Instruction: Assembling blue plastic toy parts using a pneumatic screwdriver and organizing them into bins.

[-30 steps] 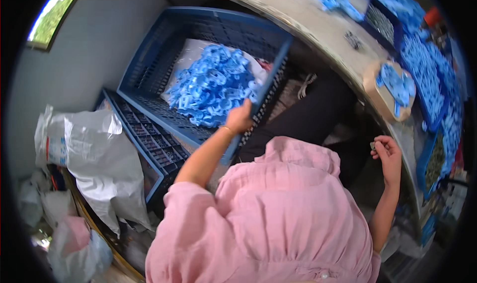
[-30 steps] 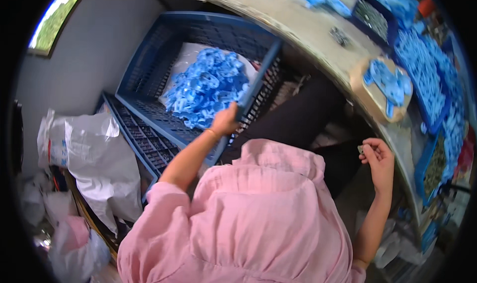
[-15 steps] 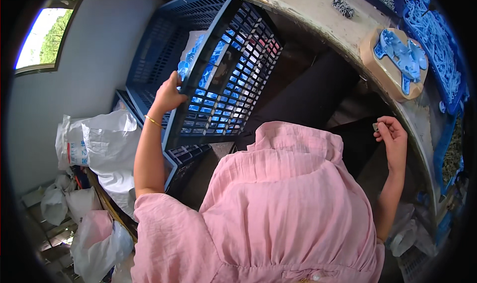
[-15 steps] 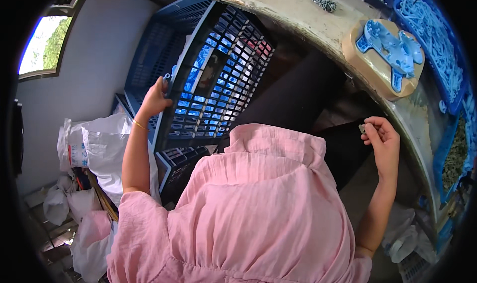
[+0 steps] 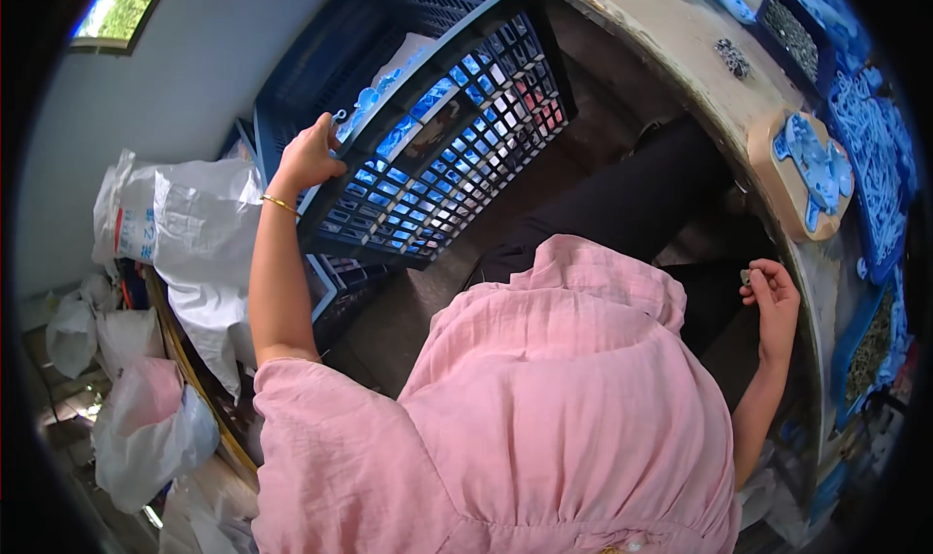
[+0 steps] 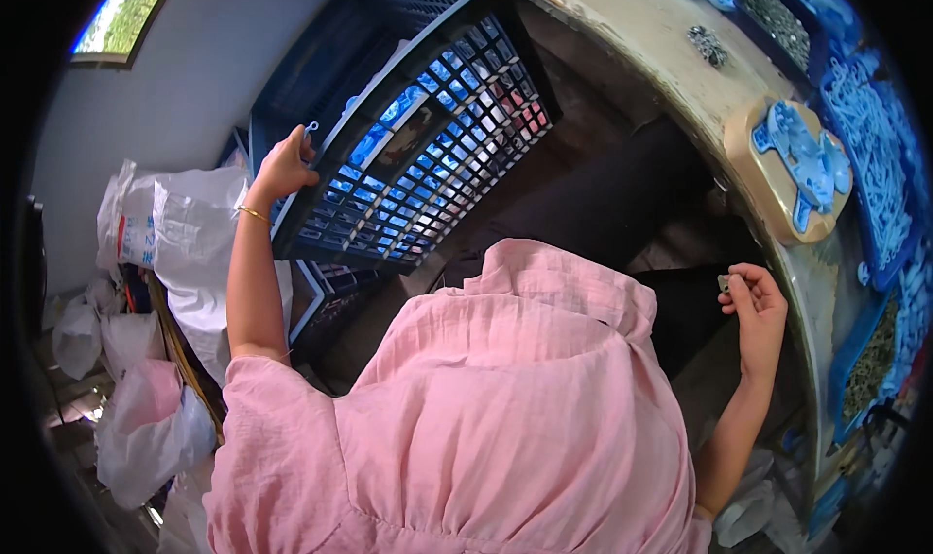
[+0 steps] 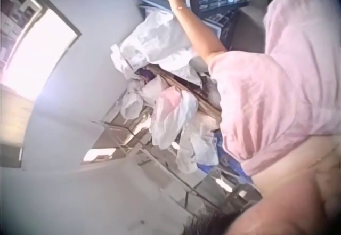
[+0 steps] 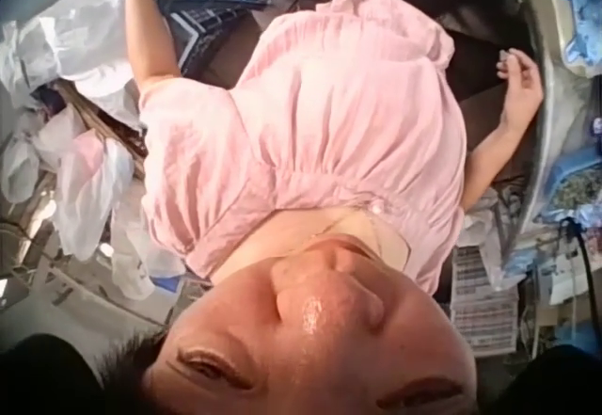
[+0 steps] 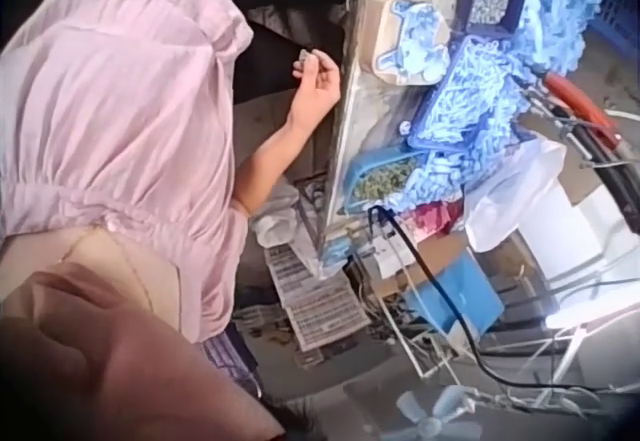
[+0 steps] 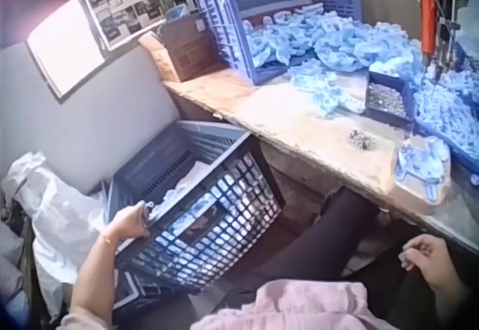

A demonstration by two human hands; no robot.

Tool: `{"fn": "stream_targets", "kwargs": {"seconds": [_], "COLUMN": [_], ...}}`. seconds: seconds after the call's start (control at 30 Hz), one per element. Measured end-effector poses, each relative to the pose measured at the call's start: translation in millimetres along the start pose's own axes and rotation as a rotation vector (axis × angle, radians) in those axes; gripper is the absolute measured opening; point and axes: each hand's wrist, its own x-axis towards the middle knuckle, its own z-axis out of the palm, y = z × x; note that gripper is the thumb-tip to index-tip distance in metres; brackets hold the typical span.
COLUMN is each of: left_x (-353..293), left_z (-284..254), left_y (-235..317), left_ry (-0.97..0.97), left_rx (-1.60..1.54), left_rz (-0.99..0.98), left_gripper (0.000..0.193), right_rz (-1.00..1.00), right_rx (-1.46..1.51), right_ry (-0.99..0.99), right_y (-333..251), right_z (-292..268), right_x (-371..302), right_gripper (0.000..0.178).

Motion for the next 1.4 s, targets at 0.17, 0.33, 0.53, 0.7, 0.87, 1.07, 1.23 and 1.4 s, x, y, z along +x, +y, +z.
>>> {"fn": "stream_targets", "kwargs": {"seconds": [0.17,0.33,0.53,0.7,0.87,1.07,1.23,1.4], "left_x": [-17,-30,-36,-57,-62,-47,-40,-39], "left_z": [5,36,107,223,291,307,310,312], "left_y": [-25,-42,-50,-36,-5,6,5,8], "left_ry": [0.049,0.021,-0.047,-0.102,0.014,0.032,0.02,0.038], "left_rx": [0.009,0.031,0.041,0.175,-0.141,-0.212,-0.214,-0.149], "left_rz": [-0.047,-0.026,0.099,0.003,-0.044,-0.078,-0.111,-0.096], "left_gripper": [0.05,0.051,0.053,0.067,0.063,0.053,0.047,0.04], "right_rz": [-0.038,-0.08,-0.096,-0.081,-0.098,-0.117,-0.111,-0.102], "right_rx": [-0.021,-0.03,-0.065,-0.107,-0.119,-0.101,-0.09,-0.064], "right_ry": [-0.022,-0.033,-0.038,-0.019,-0.042,-0.051,-0.041,-0.026], "right_y": [-10,-18,-20,-25,-15,-14,-13,-18], "right_z": [12,22,27,26,25,29,28,36], "right_x": [2,3,2,0,2,0,-5,-8], "right_gripper": [0.016,0.016,0.016,0.016,0.016,0.014,0.014,0.013]}}
